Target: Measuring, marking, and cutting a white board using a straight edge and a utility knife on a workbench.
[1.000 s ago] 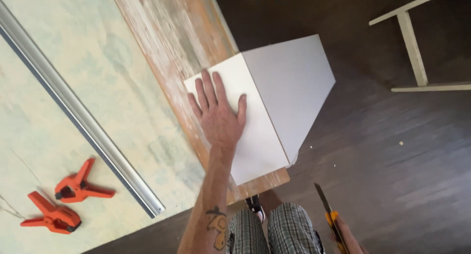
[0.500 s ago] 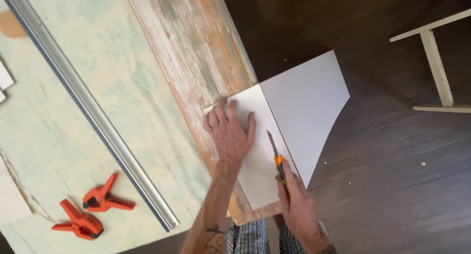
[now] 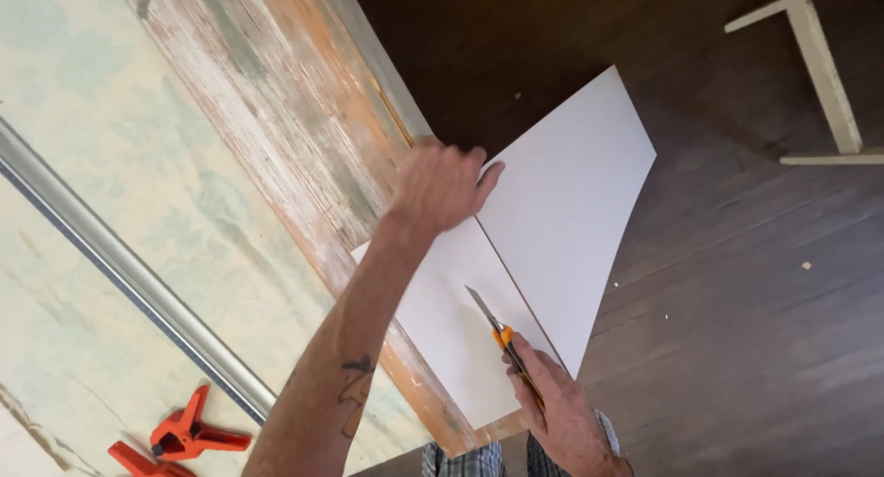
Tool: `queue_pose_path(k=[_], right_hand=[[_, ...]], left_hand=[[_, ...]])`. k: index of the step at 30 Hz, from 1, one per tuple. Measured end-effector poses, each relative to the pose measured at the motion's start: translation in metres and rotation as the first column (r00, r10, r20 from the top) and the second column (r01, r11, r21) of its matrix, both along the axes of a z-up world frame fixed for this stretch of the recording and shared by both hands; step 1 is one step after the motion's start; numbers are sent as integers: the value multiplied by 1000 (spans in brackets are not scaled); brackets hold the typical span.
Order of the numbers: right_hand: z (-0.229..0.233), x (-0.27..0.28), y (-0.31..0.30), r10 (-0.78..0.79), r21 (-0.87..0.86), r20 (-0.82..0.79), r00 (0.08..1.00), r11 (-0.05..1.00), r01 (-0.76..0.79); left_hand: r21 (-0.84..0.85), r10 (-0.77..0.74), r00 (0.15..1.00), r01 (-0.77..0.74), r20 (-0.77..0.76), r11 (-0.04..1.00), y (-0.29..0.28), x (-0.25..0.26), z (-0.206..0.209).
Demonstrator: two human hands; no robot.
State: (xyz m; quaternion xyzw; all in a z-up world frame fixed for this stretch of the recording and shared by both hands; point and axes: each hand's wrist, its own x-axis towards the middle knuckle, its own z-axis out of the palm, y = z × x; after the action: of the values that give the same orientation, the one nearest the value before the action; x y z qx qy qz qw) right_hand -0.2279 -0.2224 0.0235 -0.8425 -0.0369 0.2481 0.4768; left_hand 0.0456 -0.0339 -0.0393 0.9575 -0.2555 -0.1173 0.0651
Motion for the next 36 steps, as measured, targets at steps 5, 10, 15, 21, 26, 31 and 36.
queue_pose_path(k=[5, 10, 15, 21, 26, 31, 36], right_hand=[[6, 2, 0, 94, -148, -86, 992, 983, -106], [-55, -49, 9, -110, -332, 245, 963, 924, 191], [-105, -46, 3, -562, -304, -531, 634, 825, 477], [-31, 41, 10, -650, -449, -640, 409, 748, 488], [11, 109, 12, -223, -304, 12, 975, 928, 216], [-8, 112, 6, -49, -233, 140, 989, 969, 81], [-8, 113, 9, -41, -246, 153, 987, 966, 79]], left_hand=[[300, 222, 721, -20, -657, 954, -53, 57, -2], [244, 241, 511, -61, -825, 968, -64, 104, -20], [214, 96, 660, 99, -745, 972, -70, 100, -38], [227, 62, 661, 166, -748, 960, -70, 99, -49], [169, 130, 587, 12, -799, 986, -66, 106, -8], [130, -1, 657, 151, -754, 980, -62, 107, -3], [183, 93, 671, 64, -736, 981, -66, 103, -16]])
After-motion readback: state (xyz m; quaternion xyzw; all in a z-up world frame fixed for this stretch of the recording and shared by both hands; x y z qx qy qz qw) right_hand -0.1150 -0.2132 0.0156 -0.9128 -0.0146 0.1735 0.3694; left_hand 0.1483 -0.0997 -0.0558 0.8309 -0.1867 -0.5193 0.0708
